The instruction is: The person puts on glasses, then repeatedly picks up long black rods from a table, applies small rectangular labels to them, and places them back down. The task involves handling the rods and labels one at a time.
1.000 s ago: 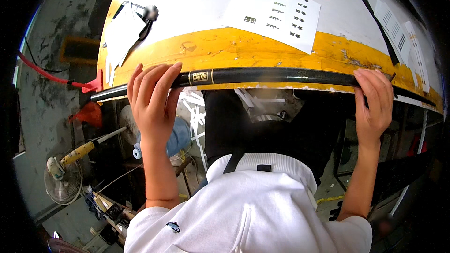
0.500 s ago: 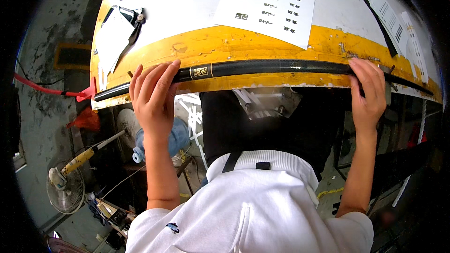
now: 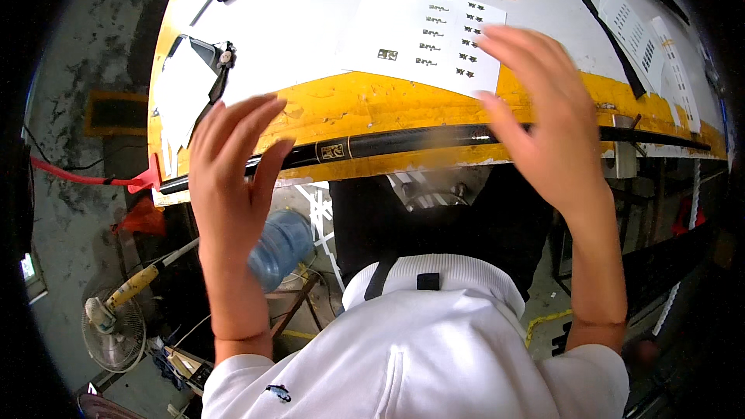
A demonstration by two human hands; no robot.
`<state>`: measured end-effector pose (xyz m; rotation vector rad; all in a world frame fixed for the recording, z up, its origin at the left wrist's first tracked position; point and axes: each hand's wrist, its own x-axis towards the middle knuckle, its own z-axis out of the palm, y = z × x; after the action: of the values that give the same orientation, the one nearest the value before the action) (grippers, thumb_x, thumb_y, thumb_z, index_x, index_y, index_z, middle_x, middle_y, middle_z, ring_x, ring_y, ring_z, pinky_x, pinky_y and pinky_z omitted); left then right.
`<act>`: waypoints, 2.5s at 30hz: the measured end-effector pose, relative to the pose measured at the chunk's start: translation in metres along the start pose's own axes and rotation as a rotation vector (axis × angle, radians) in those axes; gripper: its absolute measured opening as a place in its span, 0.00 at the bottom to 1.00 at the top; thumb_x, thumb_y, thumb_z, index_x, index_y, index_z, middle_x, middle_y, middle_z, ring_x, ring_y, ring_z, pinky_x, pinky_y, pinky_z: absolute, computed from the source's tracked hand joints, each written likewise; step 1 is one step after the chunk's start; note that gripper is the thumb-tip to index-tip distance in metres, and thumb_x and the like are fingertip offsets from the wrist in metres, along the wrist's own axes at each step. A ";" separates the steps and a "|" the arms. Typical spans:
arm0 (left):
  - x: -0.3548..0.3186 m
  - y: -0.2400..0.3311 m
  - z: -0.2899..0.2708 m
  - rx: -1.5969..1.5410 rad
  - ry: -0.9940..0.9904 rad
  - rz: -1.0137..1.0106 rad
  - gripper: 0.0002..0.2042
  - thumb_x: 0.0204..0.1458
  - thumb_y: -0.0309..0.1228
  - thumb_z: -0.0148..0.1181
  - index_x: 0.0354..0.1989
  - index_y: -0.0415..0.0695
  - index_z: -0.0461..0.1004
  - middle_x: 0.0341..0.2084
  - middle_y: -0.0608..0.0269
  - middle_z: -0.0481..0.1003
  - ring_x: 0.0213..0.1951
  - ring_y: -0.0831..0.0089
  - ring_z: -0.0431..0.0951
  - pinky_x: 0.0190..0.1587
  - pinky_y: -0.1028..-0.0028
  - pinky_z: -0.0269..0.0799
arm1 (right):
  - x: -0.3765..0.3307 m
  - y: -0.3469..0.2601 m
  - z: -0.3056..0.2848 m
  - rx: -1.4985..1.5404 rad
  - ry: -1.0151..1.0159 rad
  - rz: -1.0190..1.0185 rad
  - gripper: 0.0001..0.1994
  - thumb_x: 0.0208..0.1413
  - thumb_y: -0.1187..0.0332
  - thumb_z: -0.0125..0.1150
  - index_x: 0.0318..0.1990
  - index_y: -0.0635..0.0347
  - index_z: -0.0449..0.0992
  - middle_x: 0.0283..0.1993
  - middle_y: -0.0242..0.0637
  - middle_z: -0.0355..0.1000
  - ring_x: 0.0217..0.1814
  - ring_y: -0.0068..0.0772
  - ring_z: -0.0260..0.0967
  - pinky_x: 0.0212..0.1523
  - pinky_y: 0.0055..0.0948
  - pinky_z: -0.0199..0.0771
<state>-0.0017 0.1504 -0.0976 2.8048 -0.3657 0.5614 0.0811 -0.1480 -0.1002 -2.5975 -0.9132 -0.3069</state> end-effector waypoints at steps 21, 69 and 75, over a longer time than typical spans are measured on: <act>0.107 -0.027 0.081 -0.060 -0.333 -0.081 0.07 0.50 0.31 0.66 0.32 0.41 0.80 0.38 0.57 0.75 0.44 0.59 0.72 0.50 0.62 0.67 | 0.058 -0.005 0.067 -0.004 -0.230 -0.066 0.43 0.49 0.53 0.67 0.67 0.66 0.56 0.72 0.45 0.53 0.75 0.41 0.48 0.73 0.40 0.51; -0.020 0.072 -0.004 -1.152 0.346 -0.566 0.19 0.45 0.15 0.68 0.41 0.38 0.64 0.28 0.58 0.73 0.27 0.76 0.75 0.30 0.81 0.73 | -0.016 -0.116 0.028 1.516 -0.022 0.676 0.07 0.50 0.69 0.53 0.35 0.62 0.70 0.35 0.32 0.66 0.35 0.19 0.60 0.38 0.19 0.60; -0.032 0.060 0.000 -1.190 0.324 -0.519 0.20 0.44 0.15 0.69 0.41 0.38 0.64 0.28 0.58 0.73 0.28 0.75 0.75 0.34 0.80 0.73 | -0.007 -0.108 0.024 1.533 -0.147 0.459 0.08 0.49 0.68 0.53 0.35 0.62 0.69 0.33 0.32 0.64 0.35 0.19 0.59 0.38 0.20 0.59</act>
<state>-0.0475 0.1001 -0.0983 1.5316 0.1029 0.4373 0.0088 -0.0640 -0.0953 -1.2769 -0.2666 0.5342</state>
